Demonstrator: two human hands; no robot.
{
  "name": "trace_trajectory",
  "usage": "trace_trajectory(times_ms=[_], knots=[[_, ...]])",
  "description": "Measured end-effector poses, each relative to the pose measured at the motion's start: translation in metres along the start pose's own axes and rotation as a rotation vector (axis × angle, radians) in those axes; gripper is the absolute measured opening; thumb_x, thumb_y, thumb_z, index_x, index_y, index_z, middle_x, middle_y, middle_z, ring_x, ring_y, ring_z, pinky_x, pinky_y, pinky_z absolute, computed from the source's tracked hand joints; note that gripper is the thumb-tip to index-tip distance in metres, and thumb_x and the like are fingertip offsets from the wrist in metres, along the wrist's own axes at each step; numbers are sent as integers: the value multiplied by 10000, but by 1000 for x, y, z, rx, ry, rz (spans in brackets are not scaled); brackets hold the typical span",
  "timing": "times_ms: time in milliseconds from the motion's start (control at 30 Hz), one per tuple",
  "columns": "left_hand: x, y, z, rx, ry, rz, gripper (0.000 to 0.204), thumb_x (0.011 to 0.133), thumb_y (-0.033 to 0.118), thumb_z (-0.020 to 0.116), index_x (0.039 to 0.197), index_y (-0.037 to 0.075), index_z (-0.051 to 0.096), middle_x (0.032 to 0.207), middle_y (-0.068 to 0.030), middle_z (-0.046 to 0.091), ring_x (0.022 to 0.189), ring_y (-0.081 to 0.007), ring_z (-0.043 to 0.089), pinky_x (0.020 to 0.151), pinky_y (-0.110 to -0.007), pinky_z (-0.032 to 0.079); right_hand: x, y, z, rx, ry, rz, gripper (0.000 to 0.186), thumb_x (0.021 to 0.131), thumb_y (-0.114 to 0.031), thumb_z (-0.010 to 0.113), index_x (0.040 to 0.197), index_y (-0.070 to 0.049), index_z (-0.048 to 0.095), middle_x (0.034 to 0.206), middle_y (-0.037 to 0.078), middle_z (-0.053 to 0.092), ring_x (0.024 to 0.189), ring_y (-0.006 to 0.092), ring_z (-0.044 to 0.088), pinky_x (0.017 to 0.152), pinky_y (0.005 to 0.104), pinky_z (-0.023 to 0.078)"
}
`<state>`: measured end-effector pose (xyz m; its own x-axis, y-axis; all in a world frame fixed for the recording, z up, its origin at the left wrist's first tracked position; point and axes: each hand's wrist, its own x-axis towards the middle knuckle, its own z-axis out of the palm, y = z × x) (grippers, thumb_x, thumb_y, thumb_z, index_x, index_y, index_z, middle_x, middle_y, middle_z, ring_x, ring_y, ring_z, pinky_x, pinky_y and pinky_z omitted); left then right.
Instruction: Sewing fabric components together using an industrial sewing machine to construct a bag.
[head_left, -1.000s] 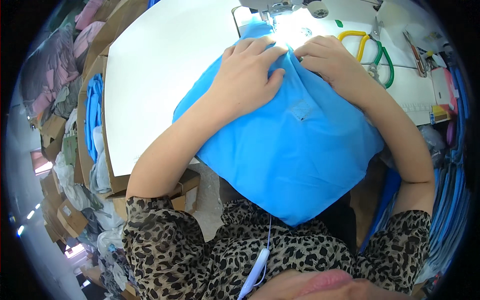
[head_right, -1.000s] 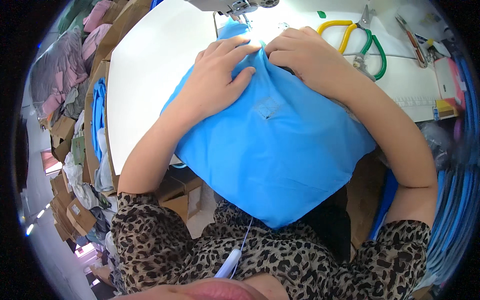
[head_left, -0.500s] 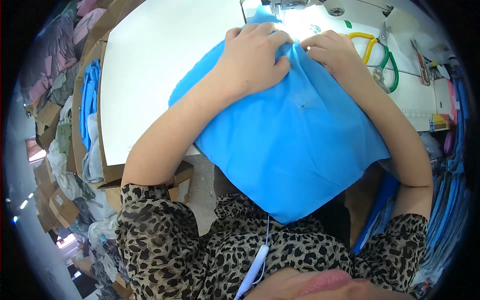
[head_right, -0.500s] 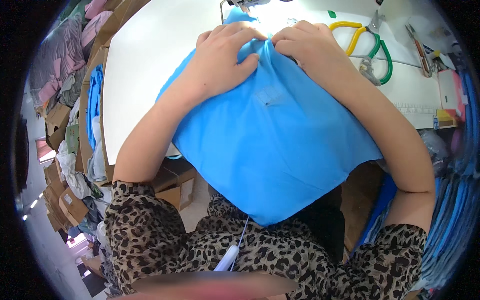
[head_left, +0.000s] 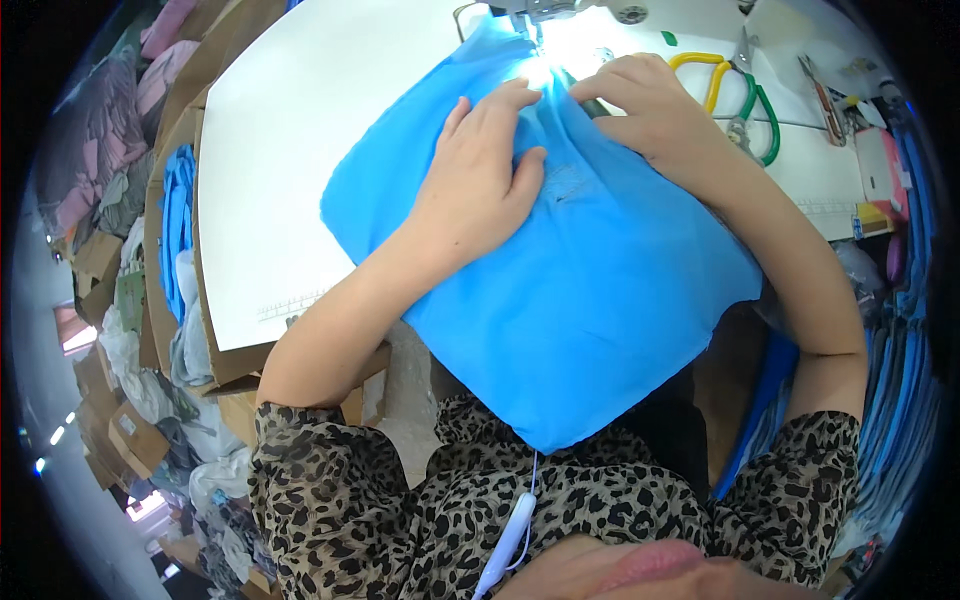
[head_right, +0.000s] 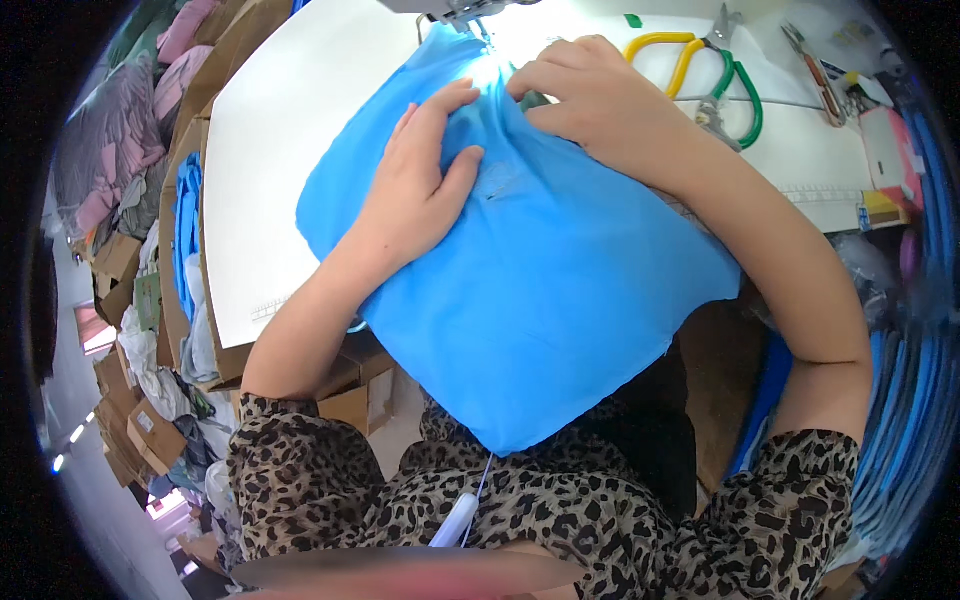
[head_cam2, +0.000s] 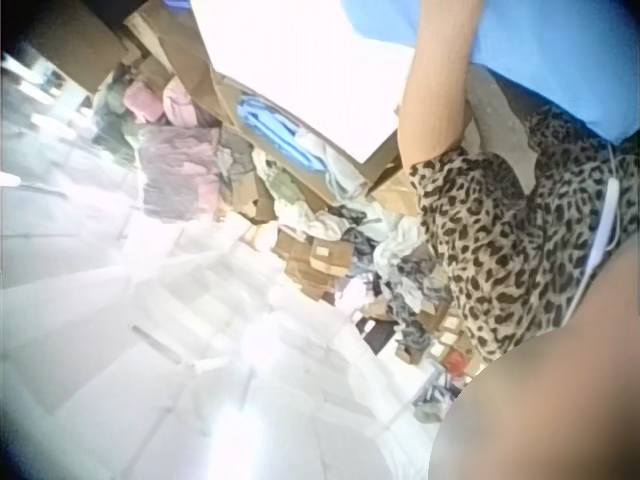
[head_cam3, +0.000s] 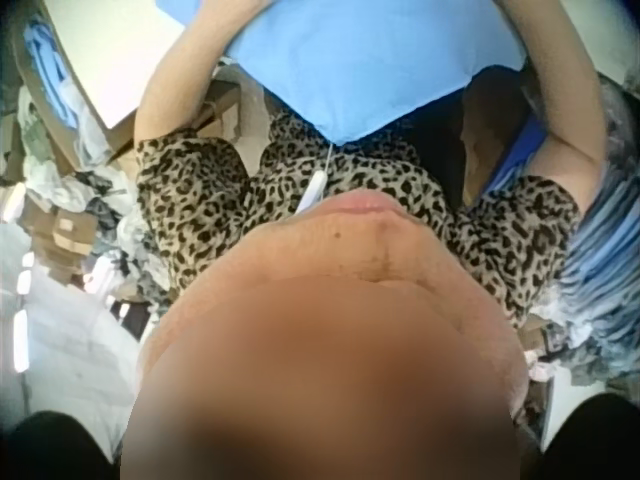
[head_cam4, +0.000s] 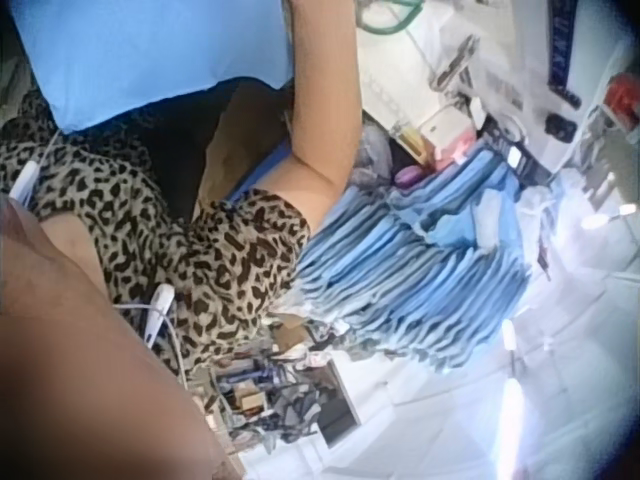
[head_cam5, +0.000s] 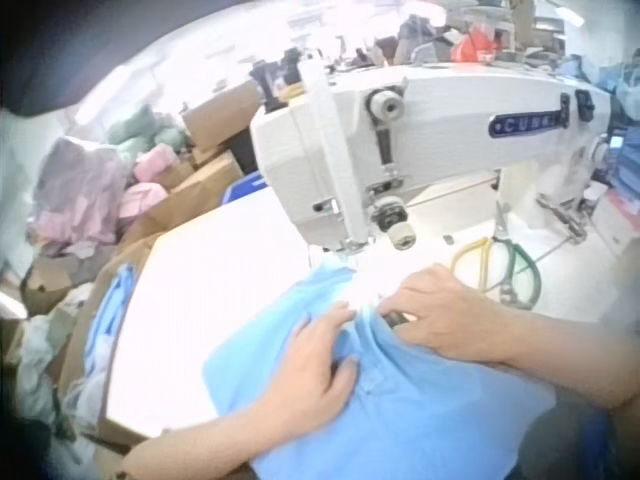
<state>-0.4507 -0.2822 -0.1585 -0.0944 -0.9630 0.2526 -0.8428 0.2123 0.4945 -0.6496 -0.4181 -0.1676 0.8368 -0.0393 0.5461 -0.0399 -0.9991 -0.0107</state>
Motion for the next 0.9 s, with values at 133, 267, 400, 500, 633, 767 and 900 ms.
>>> trace_trajectory(times_ms=[133, 267, 400, 500, 633, 767, 900], knots=[[1, 1, 0, 19, 17, 20, 479, 894, 118, 572, 1337, 9, 427, 1387, -201, 502, 1191, -361, 546, 1140, -546, 266, -1, 3, 6, 5, 29, 28, 85, 805, -152, 609, 857, -102, 654, 1081, -10, 624, 1071, 180, 555, 934, 364, 404], [2, 4, -3, 32, -43, -32, 470, 933, 137, 530, 1375, 31, 411, 1436, -151, 475, 1342, -320, 447, 1187, -469, 228, -6, 5, 1, -25, -14, 73, 80, 833, -140, 610, 895, -107, 648, 1080, -10, 626, 1083, 175, 554, 946, 365, 404], [1, 2, -1, 68, -39, -11, 468, 933, 136, 527, 1377, 43, 412, 1432, -148, 478, 1336, -319, 452, 1186, -473, 228, -9, 8, -1, 11, -59, 90, 127, 853, -131, 602, 972, -107, 636, 1112, -4, 630, 1105, 183, 552, 975, 372, 400], [1, 2, -3, 72, -35, -10, 468, 934, 140, 535, 1379, 52, 423, 1427, -152, 482, 1326, -324, 458, 1178, -475, 240, -7, 6, 0, 27, -57, 103, 135, 858, -127, 594, 985, -104, 630, 1132, 4, 629, 1122, 192, 548, 994, 378, 394], [8, 1, -7, 91, -17, 48, 446, 936, 169, 550, 1364, 70, 471, 1418, -136, 496, 1305, -328, 474, 1143, -464, 285, -7, 5, 3, 77, -73, 134, 123, 864, -125, 589, 976, -94, 630, 1138, 18, 630, 1130, 207, 548, 1009, 385, 386], [27, 0, -4, 287, -41, 55, 357, 934, 209, 557, 1282, 133, 591, 1375, -99, 535, 1241, -294, 510, 1066, -439, 336, -8, 4, 1, 111, -104, 156, 118, 866, -110, 578, 963, -76, 635, 1147, 29, 631, 1130, 217, 552, 1023, 396, 375], [28, -3, 6, 331, 20, 66, 309, 928, 215, 549, 1218, 186, 651, 1324, -88, 562, 1230, -274, 500, 1052, -434, 322, -6, 1, 4, 126, -77, 168, 118, 856, -89, 572, 949, -70, 642, 1148, 32, 635, 1126, 217, 555, 1021, 402, 373]])
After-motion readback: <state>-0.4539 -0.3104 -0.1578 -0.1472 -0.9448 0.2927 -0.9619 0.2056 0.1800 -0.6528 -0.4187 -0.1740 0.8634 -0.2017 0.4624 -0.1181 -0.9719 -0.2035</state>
